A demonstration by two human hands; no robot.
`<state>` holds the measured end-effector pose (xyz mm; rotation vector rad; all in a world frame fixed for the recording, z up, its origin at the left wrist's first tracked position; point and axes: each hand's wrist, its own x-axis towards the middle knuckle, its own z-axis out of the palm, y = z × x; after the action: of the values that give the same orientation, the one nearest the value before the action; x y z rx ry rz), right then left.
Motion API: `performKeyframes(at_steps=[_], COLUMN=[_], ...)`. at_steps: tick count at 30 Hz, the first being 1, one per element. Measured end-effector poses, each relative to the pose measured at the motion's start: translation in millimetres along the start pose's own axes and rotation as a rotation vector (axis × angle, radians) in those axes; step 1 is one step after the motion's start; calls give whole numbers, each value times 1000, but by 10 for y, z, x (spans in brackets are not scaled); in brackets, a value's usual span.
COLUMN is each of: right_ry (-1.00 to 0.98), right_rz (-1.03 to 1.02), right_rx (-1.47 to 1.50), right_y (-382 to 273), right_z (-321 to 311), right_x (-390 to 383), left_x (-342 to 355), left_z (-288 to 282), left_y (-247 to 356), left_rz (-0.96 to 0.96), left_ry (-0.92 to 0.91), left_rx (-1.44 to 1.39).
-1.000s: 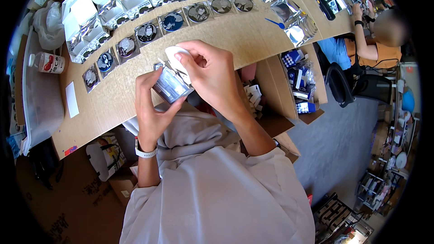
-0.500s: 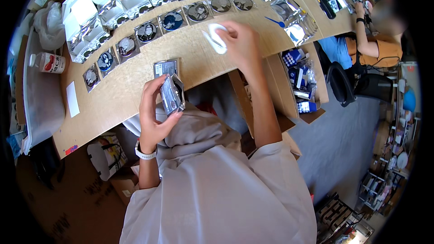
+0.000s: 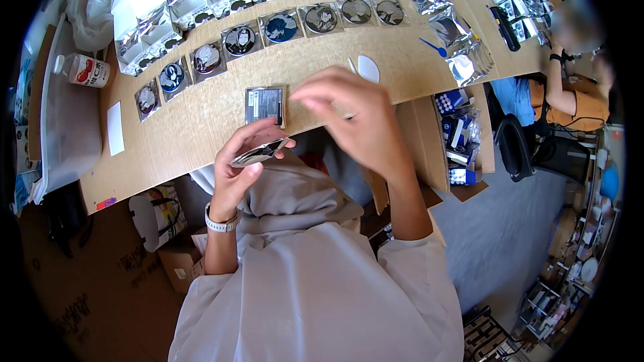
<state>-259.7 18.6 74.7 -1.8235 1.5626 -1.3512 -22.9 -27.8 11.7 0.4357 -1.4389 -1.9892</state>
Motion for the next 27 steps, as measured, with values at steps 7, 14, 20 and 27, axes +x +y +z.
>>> performKeyframes(at_steps=[7,14,20,27], right_ry=[-170,-183,-192,-220], right_rz=[-246,-224,-231,-264], right_rx=[60,13,1,-36], right_y=[-296,-309,-299,-351], right_z=[161,175,159,129], right_x=[17,-36,-36,-52], left_x=[-94,-79,-108,-88], left_z=[-79,-68,-77,-62], left_y=[-46,-5,-106,-20], left_rz=[-119,-31,-31,4], left_ry=[16,16,-42,-106], left_rx=[-4,156,12,54])
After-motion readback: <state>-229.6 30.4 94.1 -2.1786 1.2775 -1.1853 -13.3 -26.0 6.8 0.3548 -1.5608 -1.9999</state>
